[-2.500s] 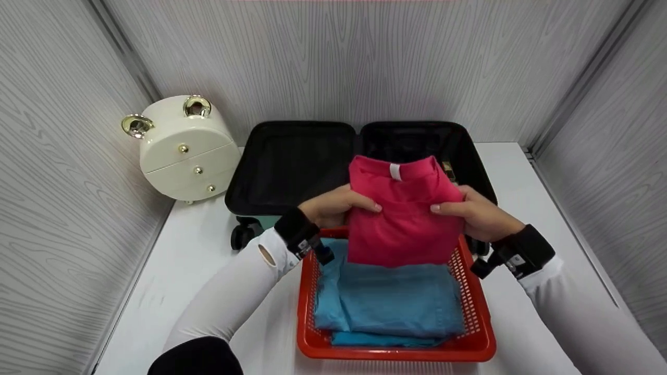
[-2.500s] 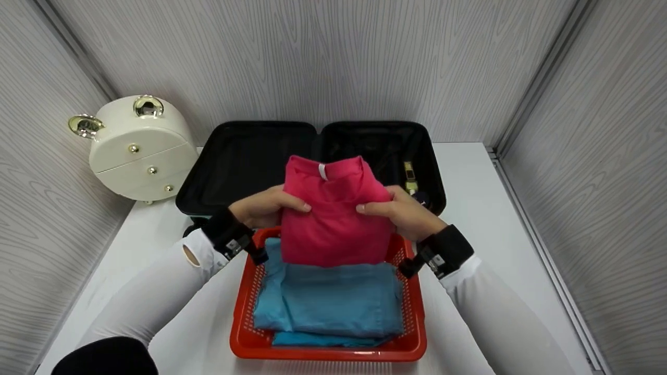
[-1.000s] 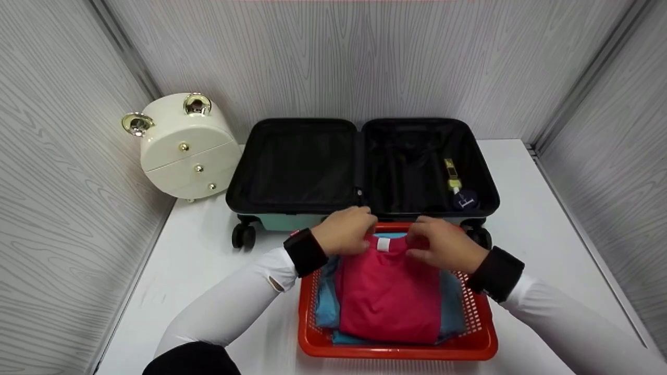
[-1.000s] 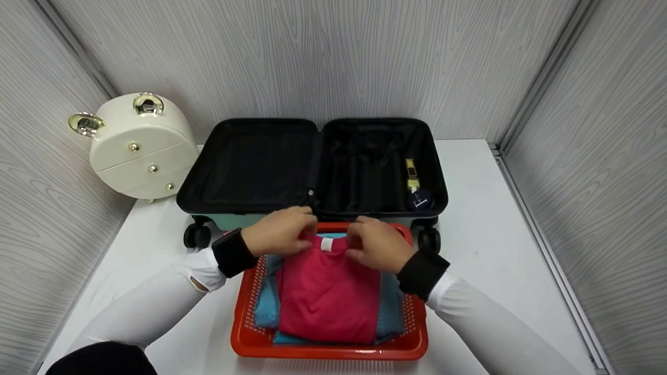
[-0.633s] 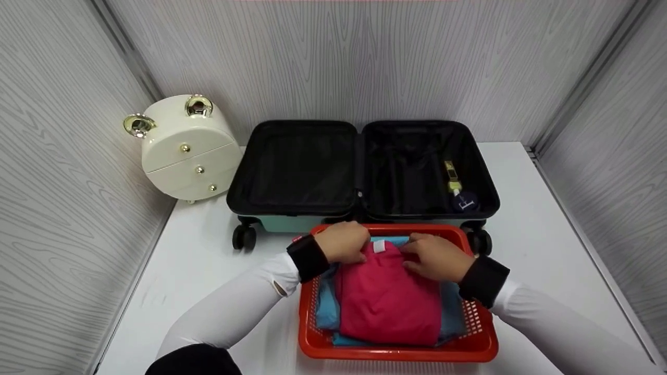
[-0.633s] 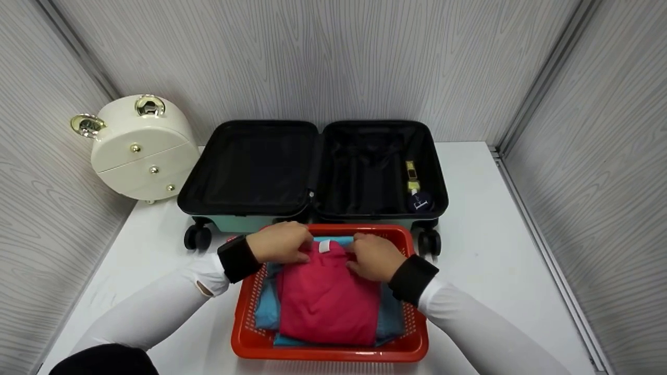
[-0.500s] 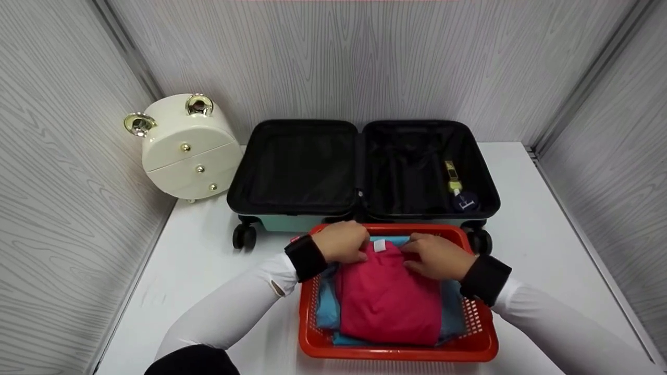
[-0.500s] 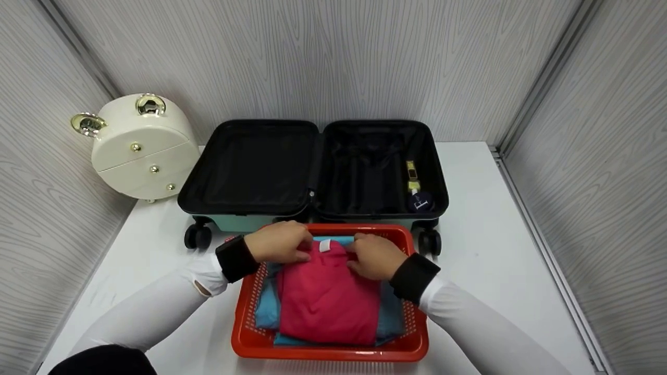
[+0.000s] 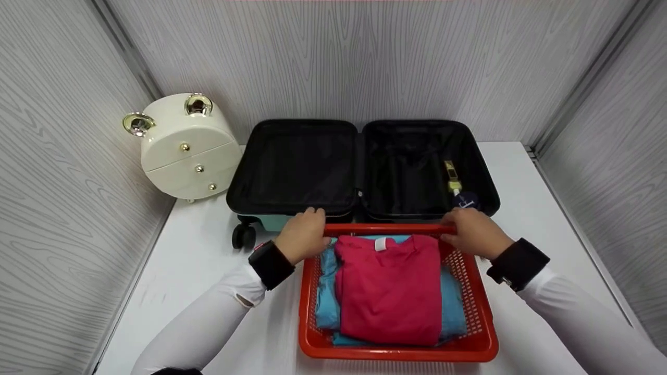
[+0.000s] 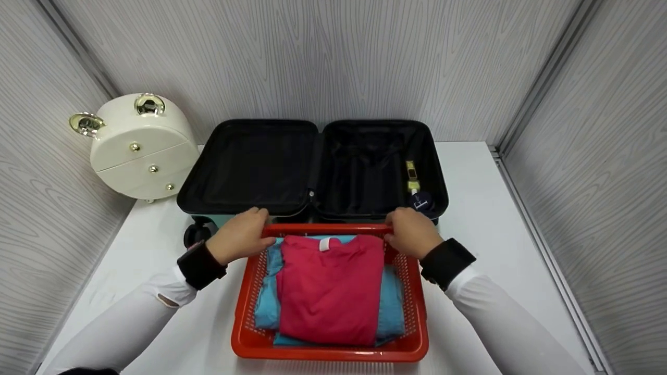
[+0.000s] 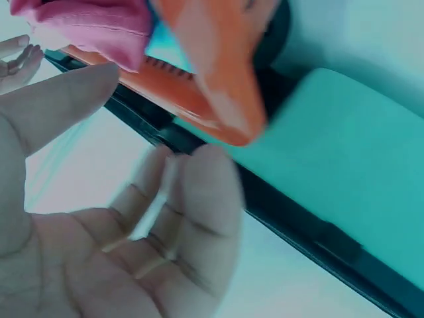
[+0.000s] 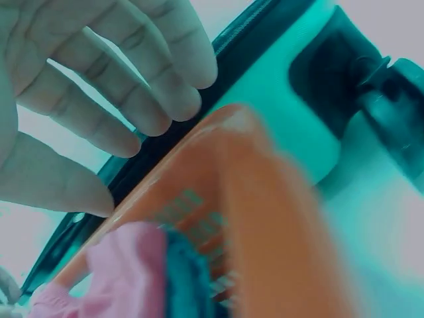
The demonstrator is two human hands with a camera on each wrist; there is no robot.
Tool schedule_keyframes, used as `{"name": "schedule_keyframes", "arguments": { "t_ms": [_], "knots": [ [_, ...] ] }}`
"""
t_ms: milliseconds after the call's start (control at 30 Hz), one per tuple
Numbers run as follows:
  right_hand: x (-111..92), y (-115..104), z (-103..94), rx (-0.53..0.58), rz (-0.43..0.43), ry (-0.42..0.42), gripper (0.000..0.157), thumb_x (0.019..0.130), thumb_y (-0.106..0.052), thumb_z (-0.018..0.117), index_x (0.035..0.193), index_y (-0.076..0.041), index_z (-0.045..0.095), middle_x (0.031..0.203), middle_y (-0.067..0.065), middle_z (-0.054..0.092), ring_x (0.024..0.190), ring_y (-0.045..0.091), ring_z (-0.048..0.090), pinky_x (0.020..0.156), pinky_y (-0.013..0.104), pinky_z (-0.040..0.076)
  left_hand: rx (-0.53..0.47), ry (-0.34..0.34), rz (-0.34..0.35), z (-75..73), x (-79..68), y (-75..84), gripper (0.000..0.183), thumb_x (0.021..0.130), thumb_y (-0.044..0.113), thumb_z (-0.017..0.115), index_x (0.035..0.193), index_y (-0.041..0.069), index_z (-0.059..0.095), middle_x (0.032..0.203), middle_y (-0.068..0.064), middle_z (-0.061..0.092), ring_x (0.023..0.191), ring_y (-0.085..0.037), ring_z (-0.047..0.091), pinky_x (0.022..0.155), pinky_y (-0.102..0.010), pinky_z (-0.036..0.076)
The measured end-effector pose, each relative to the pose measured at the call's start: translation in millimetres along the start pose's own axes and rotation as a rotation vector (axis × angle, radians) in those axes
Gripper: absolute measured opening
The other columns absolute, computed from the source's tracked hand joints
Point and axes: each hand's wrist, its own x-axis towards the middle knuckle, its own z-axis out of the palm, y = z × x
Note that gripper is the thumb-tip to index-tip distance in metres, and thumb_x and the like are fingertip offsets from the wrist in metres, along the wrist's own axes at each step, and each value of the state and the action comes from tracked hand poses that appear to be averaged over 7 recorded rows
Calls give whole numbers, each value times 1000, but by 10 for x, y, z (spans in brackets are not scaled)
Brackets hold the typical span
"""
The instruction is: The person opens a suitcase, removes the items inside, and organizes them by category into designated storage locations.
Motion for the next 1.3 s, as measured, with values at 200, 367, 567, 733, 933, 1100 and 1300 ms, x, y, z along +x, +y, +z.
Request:
{"name": "schedule_keyframes", "arguments": {
  "t_ms": [200,367,567,733,933,1100,1300],
  "knots": [
    [9,62,35,3,-12,-1,20,95,-3,78,114,4,79,115,24,78,110,45,74,96,60,60,-38,-64,-72,101,-120,-115,28,98,22,77,91,-3,67,86,-18,68,74,-34,68,71,-50,60],
    [31,48,63,-22,4,-9,18,93,-2,77,109,5,79,108,24,78,102,44,76,91,60,62,-217,-205,-184,232,-128,-189,50,103,22,67,134,-16,54,90,-15,66,58,-23,63,56,-38,56],
    [28,175,102,-8,87,-62,20,89,-1,76,105,11,71,93,23,75,83,36,74,76,55,61,-508,-294,-252,381,-185,-292,71,106,15,56,158,-19,24,90,-18,65,48,-18,60,47,-35,58],
    [17,299,162,91,114,-146,40,93,-4,75,125,16,62,106,30,72,94,38,73,84,55,61,-684,-230,-216,458,-223,-350,55,95,4,58,145,-14,42,102,-16,57,60,-16,62,50,-29,56],
    [12,386,234,236,177,-206,43,100,-8,71,133,14,56,117,32,72,102,39,73,88,51,61,-934,-213,-225,509,-265,-346,64,79,-9,59,143,-5,56,108,-16,62,79,-22,69,61,-35,63],
    [2,426,277,325,220,-193,33,98,-2,68,126,11,59,115,31,71,99,34,73,84,47,62,-1005,-184,-240,525,-279,-308,61,77,-13,55,138,-7,58,108,-14,61,85,-22,67,71,-38,66],
    [-47,412,274,377,235,-213,16,90,2,71,102,6,61,97,20,68,88,26,69,75,40,63,-1003,-177,-218,518,-292,-299,62,78,-13,51,139,-7,59,112,-15,62,92,-22,66,87,-48,66]
  ]
}}
